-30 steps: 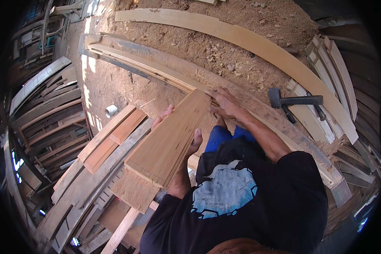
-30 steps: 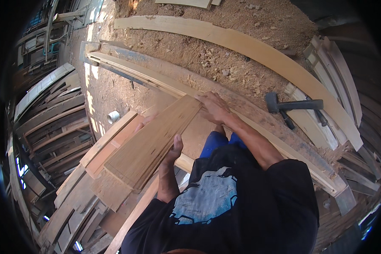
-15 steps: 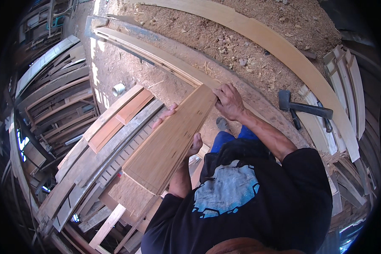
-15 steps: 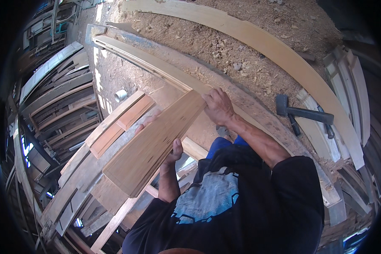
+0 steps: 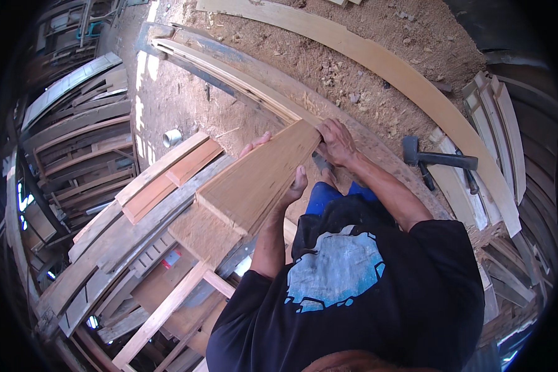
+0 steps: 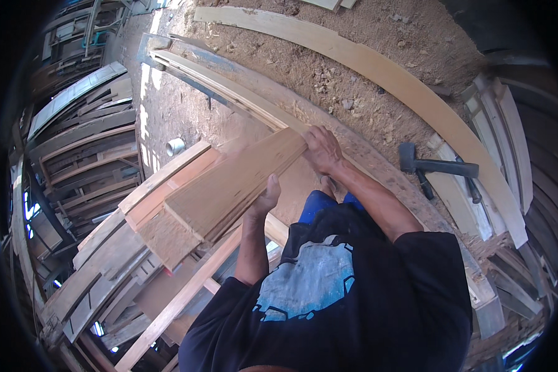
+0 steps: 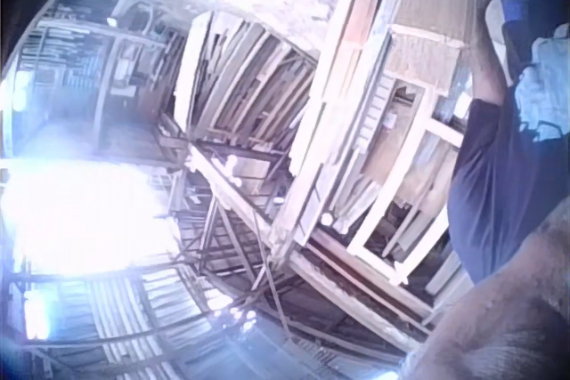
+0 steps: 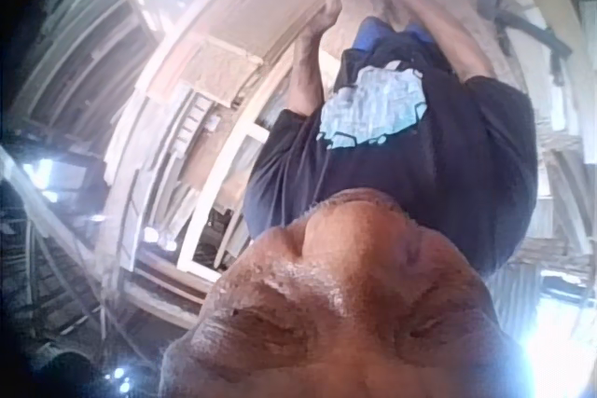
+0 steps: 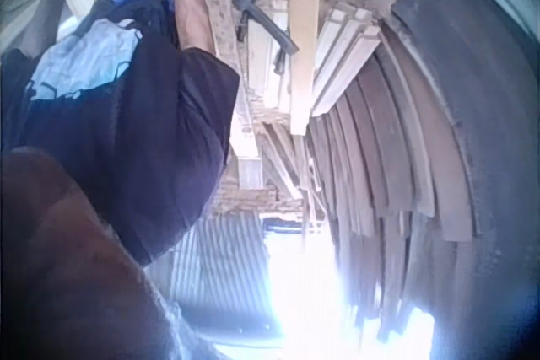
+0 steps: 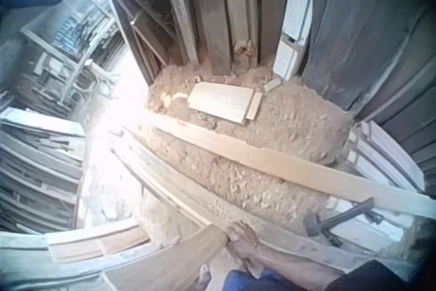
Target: The person uses a chisel and mallet to carve a groove into a wooden plank. They repeatedly strike the chisel to remove wood, then inspect and adjust the plank's position to continue shaping the groove.
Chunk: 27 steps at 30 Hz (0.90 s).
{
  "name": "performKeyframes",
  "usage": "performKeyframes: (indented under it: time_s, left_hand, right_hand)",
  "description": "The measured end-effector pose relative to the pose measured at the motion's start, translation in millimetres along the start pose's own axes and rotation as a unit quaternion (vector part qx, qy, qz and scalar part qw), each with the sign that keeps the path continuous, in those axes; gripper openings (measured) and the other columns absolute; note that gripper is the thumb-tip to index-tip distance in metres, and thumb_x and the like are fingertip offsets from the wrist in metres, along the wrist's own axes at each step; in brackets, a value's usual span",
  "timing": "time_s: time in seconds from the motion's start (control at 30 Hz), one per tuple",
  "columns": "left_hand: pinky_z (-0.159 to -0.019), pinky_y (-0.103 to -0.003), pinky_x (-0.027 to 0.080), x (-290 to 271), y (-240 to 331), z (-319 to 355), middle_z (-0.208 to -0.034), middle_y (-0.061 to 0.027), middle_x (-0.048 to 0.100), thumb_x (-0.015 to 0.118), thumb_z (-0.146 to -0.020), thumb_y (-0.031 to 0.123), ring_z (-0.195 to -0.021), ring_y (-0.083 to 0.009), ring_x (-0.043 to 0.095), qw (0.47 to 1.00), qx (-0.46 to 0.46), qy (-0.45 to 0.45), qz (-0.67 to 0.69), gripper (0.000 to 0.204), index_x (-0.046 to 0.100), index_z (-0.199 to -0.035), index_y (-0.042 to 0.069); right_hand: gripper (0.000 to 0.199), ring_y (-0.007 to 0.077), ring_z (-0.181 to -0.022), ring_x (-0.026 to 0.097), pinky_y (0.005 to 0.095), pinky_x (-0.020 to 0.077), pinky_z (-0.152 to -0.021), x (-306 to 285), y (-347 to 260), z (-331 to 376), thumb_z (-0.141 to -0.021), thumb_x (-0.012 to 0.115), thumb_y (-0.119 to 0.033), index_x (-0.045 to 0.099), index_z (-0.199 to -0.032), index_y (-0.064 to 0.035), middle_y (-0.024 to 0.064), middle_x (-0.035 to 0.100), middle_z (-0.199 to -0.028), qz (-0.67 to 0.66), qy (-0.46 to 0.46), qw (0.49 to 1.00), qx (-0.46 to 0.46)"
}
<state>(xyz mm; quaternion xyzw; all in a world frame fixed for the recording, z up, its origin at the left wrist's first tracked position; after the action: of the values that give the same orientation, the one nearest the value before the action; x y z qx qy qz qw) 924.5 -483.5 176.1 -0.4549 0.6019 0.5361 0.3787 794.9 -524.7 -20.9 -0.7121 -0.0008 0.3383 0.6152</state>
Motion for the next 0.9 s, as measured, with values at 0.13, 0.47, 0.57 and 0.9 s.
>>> performKeyframes:
  time_s: [0.13,0.47,0.57,0.9]
  left_hand:
    - [-0.114,-0.045,0.031,36.9,-29.1,16.7,-0.137,-0.0147,0.046,0.082,-0.067,0.034,-0.127,-0.0313,0.046,0.987,-0.043,0.056,0.147,0.093,0.034,-0.140,0.003]
    - [-0.122,-0.046,0.021,116.3,-101.7,75.2,-0.156,-0.0286,0.027,0.045,-0.099,0.062,-0.147,-0.0361,0.029,0.750,-0.237,0.045,0.616,0.093,0.002,-0.157,0.004]
    - [-0.119,-0.046,0.025,172.0,-100.5,89.4,-0.152,-0.0270,0.037,0.033,-0.101,0.068,-0.143,-0.0331,0.037,0.591,-0.348,0.083,0.723,0.087,0.010,-0.157,0.006]
    - [-0.122,-0.051,0.009,201.9,-62.1,80.5,-0.163,-0.0294,0.015,0.036,-0.098,0.071,-0.153,-0.0355,0.015,0.431,-0.318,0.061,0.842,0.100,-0.006,-0.158,0.001]
  right_hand:
    - [0.051,0.0398,-0.108,0.059,0.0475,0.0482,-0.093,3.7,6.8,-5.3,-0.076,0.072,-0.017,0.059,-0.123,-0.0010,0.0214,0.062,-0.109,0.035,-0.114,0.993,0.024]
    - [0.063,0.0404,-0.122,0.057,0.0454,0.0451,-0.105,-75.6,-42.4,-22.6,-0.079,0.065,-0.019,0.052,-0.138,-0.0015,0.0214,0.063,-0.127,0.062,-0.258,0.962,-0.061]
    - [0.058,0.0400,-0.121,0.058,0.0447,0.0463,-0.103,-44.2,-49.6,-19.7,-0.081,0.070,-0.025,0.059,-0.132,-0.0011,0.0215,0.064,-0.126,0.055,-0.294,0.954,-0.006]
    - [0.038,0.0275,-0.104,0.069,0.0401,0.0530,-0.088,2.0,-24.2,-3.6,-0.092,0.072,-0.030,0.070,-0.118,-0.0028,0.0159,0.073,-0.110,0.043,-0.155,0.987,0.025]
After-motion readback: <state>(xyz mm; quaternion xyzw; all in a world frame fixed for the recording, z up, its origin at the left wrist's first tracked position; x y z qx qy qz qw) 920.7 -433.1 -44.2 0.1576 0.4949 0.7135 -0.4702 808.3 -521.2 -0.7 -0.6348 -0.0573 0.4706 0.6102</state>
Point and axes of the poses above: each hand's wrist, its own z-axis away from the middle knuckle, its own x-axis out of the palm, y = z × x, the point moved 4 cm from there along -z, towards the middle knuckle
